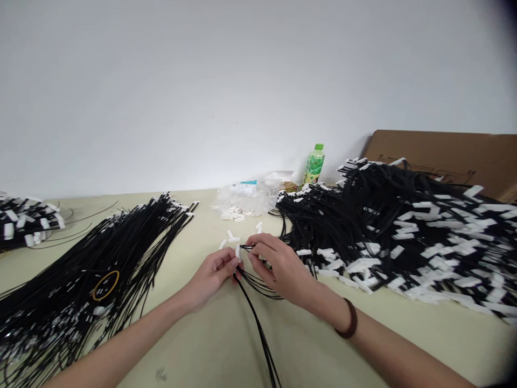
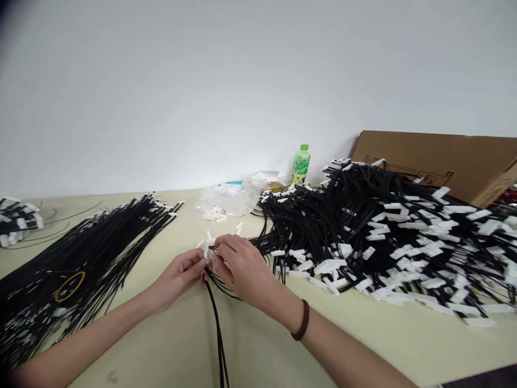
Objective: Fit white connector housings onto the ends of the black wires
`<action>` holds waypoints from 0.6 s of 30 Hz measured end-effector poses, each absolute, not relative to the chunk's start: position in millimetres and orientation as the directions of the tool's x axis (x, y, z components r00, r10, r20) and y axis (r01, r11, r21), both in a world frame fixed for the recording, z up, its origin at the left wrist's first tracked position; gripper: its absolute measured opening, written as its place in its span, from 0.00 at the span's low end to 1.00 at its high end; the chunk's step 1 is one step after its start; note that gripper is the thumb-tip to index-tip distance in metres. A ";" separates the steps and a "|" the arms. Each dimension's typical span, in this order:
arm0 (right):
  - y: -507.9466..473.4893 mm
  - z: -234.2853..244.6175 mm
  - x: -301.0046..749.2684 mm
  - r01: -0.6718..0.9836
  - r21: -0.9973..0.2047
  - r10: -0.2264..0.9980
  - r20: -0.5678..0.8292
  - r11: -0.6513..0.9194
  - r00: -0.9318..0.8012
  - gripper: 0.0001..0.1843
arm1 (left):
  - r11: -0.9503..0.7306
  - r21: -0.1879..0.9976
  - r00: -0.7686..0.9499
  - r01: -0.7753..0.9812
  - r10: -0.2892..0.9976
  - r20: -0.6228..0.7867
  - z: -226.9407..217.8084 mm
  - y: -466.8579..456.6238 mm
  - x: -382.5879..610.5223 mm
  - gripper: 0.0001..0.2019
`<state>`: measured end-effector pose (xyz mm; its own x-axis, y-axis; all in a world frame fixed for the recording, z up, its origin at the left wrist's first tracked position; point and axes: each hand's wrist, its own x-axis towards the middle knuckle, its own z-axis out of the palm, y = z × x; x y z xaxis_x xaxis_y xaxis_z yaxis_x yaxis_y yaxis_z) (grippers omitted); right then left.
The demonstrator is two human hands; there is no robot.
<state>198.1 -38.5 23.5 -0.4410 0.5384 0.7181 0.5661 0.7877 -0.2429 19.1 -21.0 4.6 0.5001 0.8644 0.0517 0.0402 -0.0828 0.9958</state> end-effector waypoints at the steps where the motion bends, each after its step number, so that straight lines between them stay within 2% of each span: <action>1: -38.5 23.5 198.1 0.567 -0.243 0.540 0.716 0.788 -0.444 0.06 | -0.083 0.996 0.500 0.044 0.865 0.050 4.6 -20.9 19.2 0.13; 18: -37.7 23.9 197.9 0.568 -0.242 0.550 0.692 0.787 -0.468 0.07 | -0.066 0.995 0.501 0.069 0.865 0.023 3.4 -20.0 19.0 0.14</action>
